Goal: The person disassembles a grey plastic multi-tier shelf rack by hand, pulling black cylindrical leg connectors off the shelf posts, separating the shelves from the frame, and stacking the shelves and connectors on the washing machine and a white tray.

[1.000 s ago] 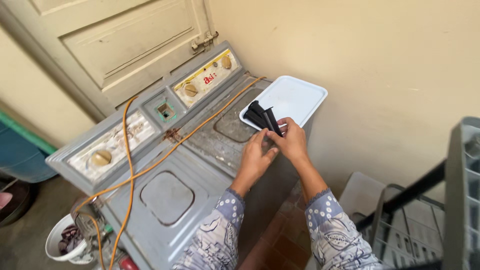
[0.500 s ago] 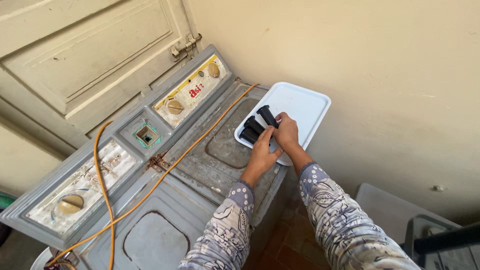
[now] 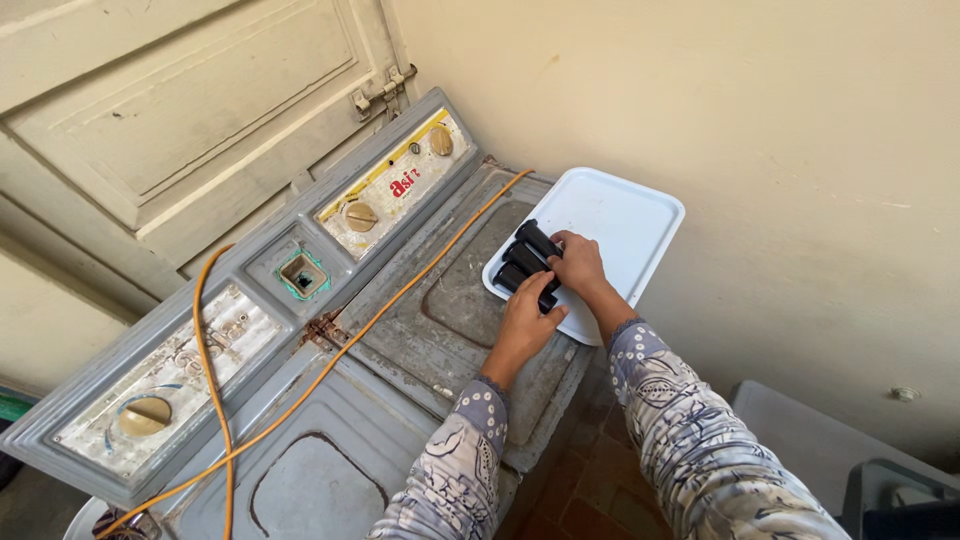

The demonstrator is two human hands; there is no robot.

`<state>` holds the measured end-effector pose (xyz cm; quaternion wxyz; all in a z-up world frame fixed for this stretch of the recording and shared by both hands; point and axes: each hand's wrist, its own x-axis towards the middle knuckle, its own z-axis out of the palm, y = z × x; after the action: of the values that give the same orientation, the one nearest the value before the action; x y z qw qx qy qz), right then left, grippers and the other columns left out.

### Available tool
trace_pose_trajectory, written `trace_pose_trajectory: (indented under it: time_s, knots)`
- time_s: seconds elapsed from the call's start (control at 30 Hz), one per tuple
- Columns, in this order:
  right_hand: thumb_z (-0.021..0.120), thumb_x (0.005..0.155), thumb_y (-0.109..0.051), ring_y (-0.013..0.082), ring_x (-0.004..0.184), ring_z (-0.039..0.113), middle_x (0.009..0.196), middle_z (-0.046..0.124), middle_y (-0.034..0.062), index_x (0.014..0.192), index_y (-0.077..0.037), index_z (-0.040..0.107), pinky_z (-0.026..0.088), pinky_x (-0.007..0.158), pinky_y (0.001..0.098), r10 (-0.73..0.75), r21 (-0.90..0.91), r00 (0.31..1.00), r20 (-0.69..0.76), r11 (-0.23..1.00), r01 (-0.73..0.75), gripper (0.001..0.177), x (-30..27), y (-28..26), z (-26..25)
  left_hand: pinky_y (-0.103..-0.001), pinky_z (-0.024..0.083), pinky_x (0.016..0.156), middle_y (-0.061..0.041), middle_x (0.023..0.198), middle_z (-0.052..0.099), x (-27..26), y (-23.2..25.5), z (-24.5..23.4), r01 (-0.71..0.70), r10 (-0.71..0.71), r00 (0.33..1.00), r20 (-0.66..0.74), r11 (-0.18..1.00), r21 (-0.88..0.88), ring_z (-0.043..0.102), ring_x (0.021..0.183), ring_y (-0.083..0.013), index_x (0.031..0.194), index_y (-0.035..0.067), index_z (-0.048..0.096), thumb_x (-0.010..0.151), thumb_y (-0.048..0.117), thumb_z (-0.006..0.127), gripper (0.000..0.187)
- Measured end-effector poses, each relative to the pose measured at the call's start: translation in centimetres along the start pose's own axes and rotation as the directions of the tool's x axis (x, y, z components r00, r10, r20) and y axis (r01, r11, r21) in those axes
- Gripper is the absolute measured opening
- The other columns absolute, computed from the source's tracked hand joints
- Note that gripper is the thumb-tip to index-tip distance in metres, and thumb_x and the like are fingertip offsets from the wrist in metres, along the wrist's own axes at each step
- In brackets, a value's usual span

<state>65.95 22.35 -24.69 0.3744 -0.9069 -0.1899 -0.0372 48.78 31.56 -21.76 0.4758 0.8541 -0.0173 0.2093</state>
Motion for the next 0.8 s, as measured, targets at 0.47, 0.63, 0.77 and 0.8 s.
trace_pose_trajectory:
  time_s: [0.47, 0.63, 0.77, 0.8]
  knots:
    - [0.068, 0.090, -0.009, 0.0273, 0.098, 0.073, 0.107, 0.076, 0.0161, 0.110, -0.001, 0.073, 0.060, 0.080, 0.0380, -0.093, 0.345, 0.913, -0.396, 0.907, 0.242, 0.023, -15.2, -9.2, -10.9, -0.038, 0.055, 0.096, -0.016, 0.152, 0.052, -3.1, 10.0, -1.6, -0.075, 0.067, 0.997, -0.044, 0.974, -0.212, 0.058, 0.130, -0.0289, 0.149, 0.002, 0.047, 0.079, 0.002, 0.073, 0.074]
    - [0.067, 0.093, -0.006, 0.0199, 0.095, 0.075, 0.106, 0.076, 0.0139, 0.118, 0.001, 0.069, 0.062, 0.082, 0.0317, -0.140, 0.400, 0.852, -0.504, 0.837, 0.374, 0.026, -22.5, -15.6, -17.9, -0.037, 0.051, 0.113, -0.017, 0.157, 0.048, -6.7, 17.4, -2.9, -0.320, 0.295, 0.947, -0.124, 0.858, -0.402, 0.053, 0.142, -0.0263, 0.154, 0.002, 0.043, 0.085, -0.011, 0.063, 0.073]
    - [0.065, 0.095, -0.002, 0.0213, 0.099, 0.074, 0.110, 0.073, 0.0147, 0.119, 0.003, 0.068, 0.062, 0.083, 0.0317, -0.239, 0.307, 0.749, -0.618, 0.803, 0.510, 0.025, -29.1, -19.6, -23.9, -0.037, 0.050, 0.115, -0.017, 0.159, 0.048, -11.0, 25.0, -4.3, -0.381, 0.364, 0.923, -0.127, 0.810, -0.445, 0.052, 0.144, -0.0249, 0.156, 0.003, 0.043, 0.090, -0.013, 0.059, 0.070]
    - [0.065, 0.094, -0.001, 0.0216, 0.099, 0.074, 0.110, 0.073, 0.0148, 0.120, 0.003, 0.068, 0.062, 0.083, 0.0320, -0.254, 0.269, 0.730, -0.634, 0.813, 0.516, 0.026, -30.9, -20.4, -25.4, -0.036, 0.050, 0.115, -0.016, 0.160, 0.048, -12.2, 26.9, -4.7, -0.392, 0.380, 0.917, -0.121, 0.805, -0.445, 0.053, 0.144, -0.0245, 0.156, 0.003, 0.043, 0.090, -0.013, 0.059, 0.069]
